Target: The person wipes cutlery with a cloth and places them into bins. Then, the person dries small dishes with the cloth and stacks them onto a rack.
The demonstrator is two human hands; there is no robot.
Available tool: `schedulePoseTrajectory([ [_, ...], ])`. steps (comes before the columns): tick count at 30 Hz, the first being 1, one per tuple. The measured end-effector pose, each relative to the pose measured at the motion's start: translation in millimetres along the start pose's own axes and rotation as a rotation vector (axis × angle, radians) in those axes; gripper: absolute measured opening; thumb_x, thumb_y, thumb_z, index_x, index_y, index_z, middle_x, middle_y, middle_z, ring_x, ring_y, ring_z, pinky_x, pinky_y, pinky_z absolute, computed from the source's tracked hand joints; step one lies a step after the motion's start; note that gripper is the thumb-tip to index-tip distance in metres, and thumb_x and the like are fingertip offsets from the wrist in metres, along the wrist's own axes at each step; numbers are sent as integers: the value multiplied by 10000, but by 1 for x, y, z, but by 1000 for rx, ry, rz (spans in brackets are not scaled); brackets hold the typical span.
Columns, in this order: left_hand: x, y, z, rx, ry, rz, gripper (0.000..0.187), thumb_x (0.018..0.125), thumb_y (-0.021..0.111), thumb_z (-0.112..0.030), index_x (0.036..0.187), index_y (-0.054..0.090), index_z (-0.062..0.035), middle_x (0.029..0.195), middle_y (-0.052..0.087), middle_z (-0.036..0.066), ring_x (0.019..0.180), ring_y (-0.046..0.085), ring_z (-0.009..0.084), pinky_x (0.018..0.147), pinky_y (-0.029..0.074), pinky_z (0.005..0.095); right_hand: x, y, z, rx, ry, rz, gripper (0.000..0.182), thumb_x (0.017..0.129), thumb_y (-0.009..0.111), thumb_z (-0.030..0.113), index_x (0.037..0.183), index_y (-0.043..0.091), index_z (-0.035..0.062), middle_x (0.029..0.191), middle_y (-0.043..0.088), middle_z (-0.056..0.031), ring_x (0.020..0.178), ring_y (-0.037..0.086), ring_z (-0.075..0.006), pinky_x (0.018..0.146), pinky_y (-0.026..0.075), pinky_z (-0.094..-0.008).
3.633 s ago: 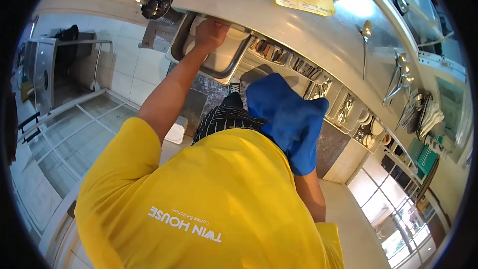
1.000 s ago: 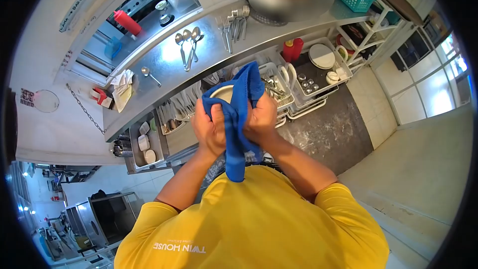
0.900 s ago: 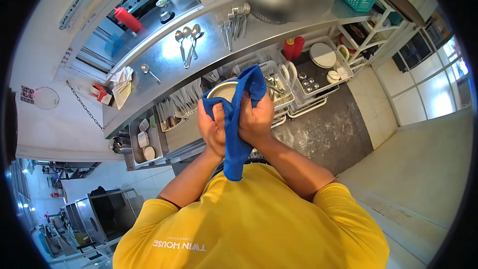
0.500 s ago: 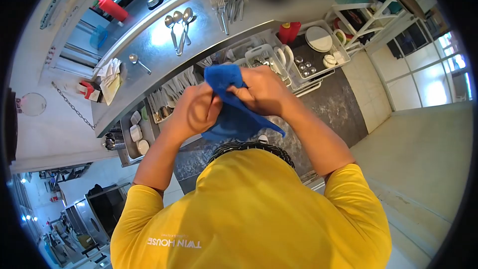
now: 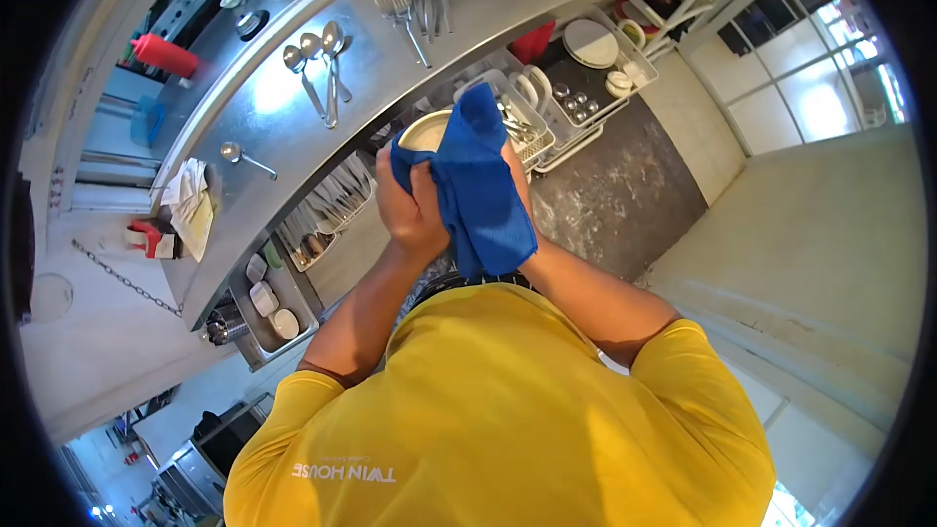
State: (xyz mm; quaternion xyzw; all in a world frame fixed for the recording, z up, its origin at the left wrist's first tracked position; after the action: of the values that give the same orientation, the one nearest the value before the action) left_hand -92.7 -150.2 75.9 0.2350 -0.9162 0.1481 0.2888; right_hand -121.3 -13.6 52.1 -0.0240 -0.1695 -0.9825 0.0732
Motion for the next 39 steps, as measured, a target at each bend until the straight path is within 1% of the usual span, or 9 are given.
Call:
schedulePoseTrajectory([
  [3, 9, 3, 5, -32, -46, 195, 181, 1008, 569, -55, 1159, 574, 44, 769, 648, 145, 633, 653, 268, 611, 507, 353, -7, -11, -21, -7, 57, 33, 353, 967, 657, 122, 1305, 593, 44, 1128, 676, -72, 1053, 644, -138, 943, 529, -296],
  [6, 13, 10, 8, 22, -61, 258, 136, 1002, 581, -49, 1118, 590, 22, 735, 641, 145, 613, 643, 274, 601, 501, 349, -3, -30, 11, -634, -159, 329, 380, 939, 651, 81, 1314, 604, 41, 1141, 687, -100, 1075, 650, -158, 971, 514, -293],
  [9, 23, 23, 14, -36, -144, 339, 93, 1000, 601, -63, 1066, 604, 2, 718, 639, 145, 606, 636, 266, 602, 501, 348, 11, -77, 19, -596, -65, 679, 376, 913, 637, 46, 1288, 615, 39, 1143, 695, -94, 1035, 659, -132, 903, 531, -279],
  [14, 17, 63, 32, -15, -257, 400, 110, 1001, 632, -114, 1018, 616, -7, 698, 637, 129, 608, 632, 251, 611, 500, 358, 53, -116, 60, -319, 182, 217, 349, 983, 643, 142, 1311, 586, 37, 983, 640, 2, 795, 577, -64, 709, 492, -242],
  [20, -2, 143, 40, 27, -361, 435, 144, 992, 671, -143, 998, 620, -8, 752, 668, 91, 679, 626, 163, 650, 491, 307, 83, -156, 41, -771, 11, 239, 246, 992, 684, 233, 1093, 694, 9, 777, 669, -50, 671, 577, -80, 615, 477, -281],
  [22, -29, 178, 69, -285, -676, 447, 157, 978, 707, -153, 990, 621, -23, 796, 676, 30, 730, 606, 86, 662, 477, 264, 100, -191, 33, -770, 13, 218, 260, 996, 685, 250, 1099, 694, 12, 771, 664, -49, 654, 571, -80, 600, 476, -289],
  [31, -59, 260, 84, -334, -1065, 672, 233, 977, 698, -96, 1186, 646, -10, 959, 697, -10, 826, 597, 42, 762, 495, 227, 225, -491, -140, -549, 629, -173, 290, 1011, 652, 354, 1112, 714, 90, 787, 691, -25, 573, 624, -116, 505, 502, -290],
  [35, -75, 267, 91, -207, -1105, 651, 155, 949, 733, -116, 1050, 661, -24, 870, 631, -48, 764, 506, 25, 687, 424, 218, 308, -576, -207, -1247, 416, -39, 344, 950, 666, 356, 1150, 706, 78, 1014, 763, -165, 952, 747, -333, 845, 590, -448],
  [39, -79, 271, 94, -77, -1145, 696, 172, 944, 754, -137, 1029, 651, -29, 847, 618, -57, 758, 499, 23, 679, 415, 216, 353, -562, -249, -1398, 473, 191, 345, 941, 637, 318, 1203, 723, 110, 1188, 730, -175, 1123, 694, -354, 979, 549, -469],
])
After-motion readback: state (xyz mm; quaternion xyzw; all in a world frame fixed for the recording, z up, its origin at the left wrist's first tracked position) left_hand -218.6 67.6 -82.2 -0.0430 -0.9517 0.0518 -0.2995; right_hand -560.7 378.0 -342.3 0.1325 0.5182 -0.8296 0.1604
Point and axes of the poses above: each hand's wrist, its own x-axis towards the middle knuckle, its own y-axis out of the palm, z = x × y, the point moved 7 cm from there along x, towards the middle knuckle
